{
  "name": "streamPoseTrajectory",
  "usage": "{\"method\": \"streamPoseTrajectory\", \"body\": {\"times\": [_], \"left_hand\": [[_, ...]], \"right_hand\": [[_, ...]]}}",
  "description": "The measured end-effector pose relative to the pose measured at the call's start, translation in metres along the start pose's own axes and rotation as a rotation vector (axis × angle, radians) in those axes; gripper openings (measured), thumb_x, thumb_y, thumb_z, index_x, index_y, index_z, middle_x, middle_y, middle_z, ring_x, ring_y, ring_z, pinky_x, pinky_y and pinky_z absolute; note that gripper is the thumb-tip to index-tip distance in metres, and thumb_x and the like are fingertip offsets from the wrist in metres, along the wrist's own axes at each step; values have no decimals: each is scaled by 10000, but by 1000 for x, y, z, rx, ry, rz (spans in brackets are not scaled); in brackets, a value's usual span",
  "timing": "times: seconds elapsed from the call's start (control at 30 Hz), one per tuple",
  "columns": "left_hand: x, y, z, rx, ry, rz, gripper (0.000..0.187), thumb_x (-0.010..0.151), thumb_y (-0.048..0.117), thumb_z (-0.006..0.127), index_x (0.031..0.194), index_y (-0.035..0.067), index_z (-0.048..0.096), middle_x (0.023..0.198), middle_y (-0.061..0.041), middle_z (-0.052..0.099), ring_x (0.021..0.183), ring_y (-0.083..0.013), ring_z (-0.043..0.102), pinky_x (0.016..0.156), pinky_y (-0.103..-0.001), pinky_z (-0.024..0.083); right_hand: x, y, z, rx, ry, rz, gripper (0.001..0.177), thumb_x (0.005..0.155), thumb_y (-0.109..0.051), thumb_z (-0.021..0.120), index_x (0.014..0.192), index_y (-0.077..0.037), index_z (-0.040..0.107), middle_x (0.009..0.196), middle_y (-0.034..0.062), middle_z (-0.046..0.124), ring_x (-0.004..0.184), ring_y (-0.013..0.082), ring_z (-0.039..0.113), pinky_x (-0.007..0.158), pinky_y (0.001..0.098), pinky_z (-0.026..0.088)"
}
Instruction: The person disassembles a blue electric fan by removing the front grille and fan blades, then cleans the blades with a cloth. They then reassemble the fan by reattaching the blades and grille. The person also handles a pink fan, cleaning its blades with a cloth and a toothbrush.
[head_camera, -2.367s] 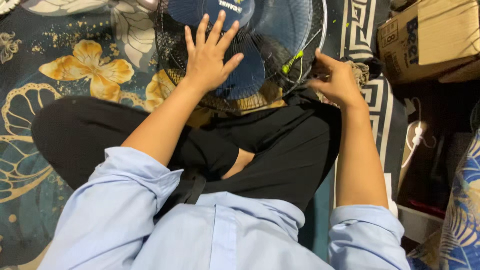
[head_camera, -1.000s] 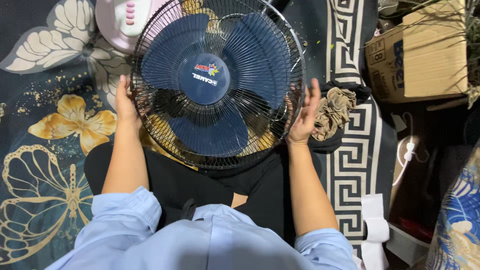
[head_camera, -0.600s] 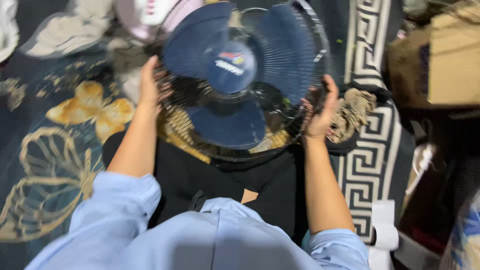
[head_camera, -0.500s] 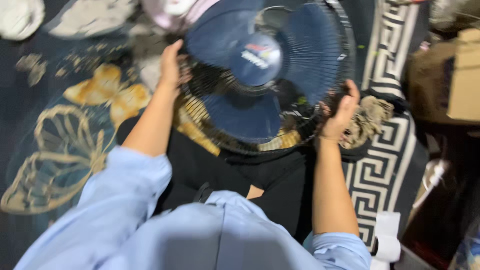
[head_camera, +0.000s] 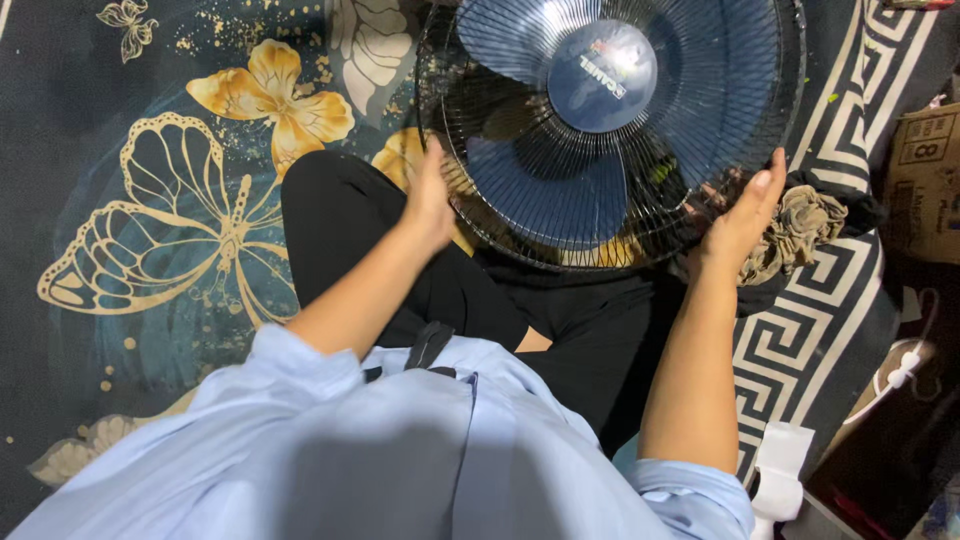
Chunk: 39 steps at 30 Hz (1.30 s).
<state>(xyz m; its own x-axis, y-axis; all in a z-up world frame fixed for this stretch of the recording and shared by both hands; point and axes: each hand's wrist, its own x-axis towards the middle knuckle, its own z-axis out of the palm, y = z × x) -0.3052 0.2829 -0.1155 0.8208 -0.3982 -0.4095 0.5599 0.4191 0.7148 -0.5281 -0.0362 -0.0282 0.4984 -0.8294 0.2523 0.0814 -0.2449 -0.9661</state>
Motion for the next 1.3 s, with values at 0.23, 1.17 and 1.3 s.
{"method": "streamPoseTrajectory", "body": {"times": [0.23,1.17,1.3], "left_hand": [[-101,-17,2,-129,-27,-295,414,1058,226,466,1337,-75,516,1275,-163,658,1196,-288,639,1097,-431,488],[-105,-55,-13,-91,-11,-251,172,958,-58,553,1103,33,544,1044,-83,645,973,-197,648,985,-367,547],[-110,-53,-13,-152,-27,-262,193,940,-58,518,1078,76,528,1079,-82,671,1031,-195,660,1035,-388,523]], "right_hand": [[7,22,-2,-40,24,-43,562,1156,-423,384,1579,-56,420,1631,173,423,1503,307,434,1275,405,325],[-12,31,-8,77,109,105,547,1131,-424,377,1559,-84,343,1585,182,411,1442,303,479,1228,448,421],[-48,38,4,478,139,264,716,1056,-543,483,1577,-84,306,1625,156,386,1467,316,453,1234,469,390]]}}
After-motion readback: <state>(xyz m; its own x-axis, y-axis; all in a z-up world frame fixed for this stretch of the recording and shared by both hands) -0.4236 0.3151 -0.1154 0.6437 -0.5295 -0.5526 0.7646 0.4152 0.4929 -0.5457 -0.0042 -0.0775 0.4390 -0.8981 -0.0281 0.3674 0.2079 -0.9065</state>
